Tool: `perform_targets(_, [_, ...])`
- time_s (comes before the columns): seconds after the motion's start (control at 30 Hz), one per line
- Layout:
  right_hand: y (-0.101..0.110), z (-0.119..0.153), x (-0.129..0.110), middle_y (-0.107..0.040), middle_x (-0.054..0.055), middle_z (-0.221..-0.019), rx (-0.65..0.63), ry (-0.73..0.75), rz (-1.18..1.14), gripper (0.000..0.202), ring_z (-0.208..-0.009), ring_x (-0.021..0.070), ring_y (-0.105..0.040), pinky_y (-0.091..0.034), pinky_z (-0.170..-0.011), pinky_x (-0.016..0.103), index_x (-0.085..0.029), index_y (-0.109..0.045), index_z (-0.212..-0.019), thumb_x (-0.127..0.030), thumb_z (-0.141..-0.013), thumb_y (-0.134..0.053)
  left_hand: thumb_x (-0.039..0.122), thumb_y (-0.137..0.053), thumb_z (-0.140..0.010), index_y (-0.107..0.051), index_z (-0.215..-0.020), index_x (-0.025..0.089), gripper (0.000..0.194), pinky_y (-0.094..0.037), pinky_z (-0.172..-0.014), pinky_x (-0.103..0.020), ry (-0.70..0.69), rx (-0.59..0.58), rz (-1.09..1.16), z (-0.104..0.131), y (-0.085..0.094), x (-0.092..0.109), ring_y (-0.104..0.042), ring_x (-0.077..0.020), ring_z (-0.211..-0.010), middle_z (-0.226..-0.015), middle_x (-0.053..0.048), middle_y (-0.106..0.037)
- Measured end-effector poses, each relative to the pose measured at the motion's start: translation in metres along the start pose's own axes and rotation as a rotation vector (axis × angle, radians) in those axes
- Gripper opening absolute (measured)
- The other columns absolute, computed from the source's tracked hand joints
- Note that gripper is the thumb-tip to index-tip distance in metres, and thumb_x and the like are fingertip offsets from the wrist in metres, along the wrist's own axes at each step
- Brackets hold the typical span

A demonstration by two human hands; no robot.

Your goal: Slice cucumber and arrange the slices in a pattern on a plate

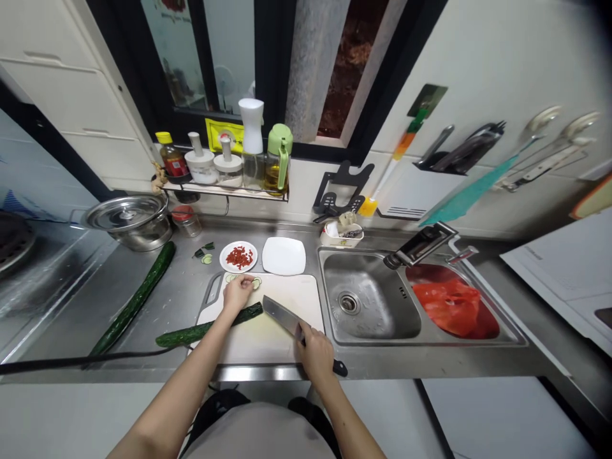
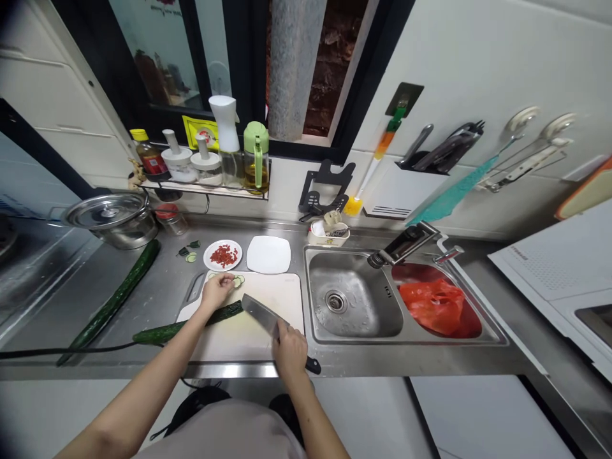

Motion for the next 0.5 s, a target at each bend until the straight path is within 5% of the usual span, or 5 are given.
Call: perform_targets(0.5, [0.001,-0.003,0.008,-0.070,0.006,-0.103,0.002,-0.069,-0.060,0.044,-0.097,0.0199,-0.063,-0.040,-0.082,0.026,-0.025,-0.054,-0.130,-0.024,-0.086,-0.051,0.026,-0.058,-0.079,-0.066,-0.098,0.025,0.021,-0.038,-0.084,-0.030,0.006,-0.040,-0.146,-0.019,-0.020,0.016,-0.063,-0.0180,-0.086,-0.081,0.001,-0.072])
Point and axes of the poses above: each hand's wrist, its own z-axis away from the middle knuckle, its own y-axis out of the back of the hand, x = y × z, the point moved 6 cm from there along -z, towards the middle knuckle
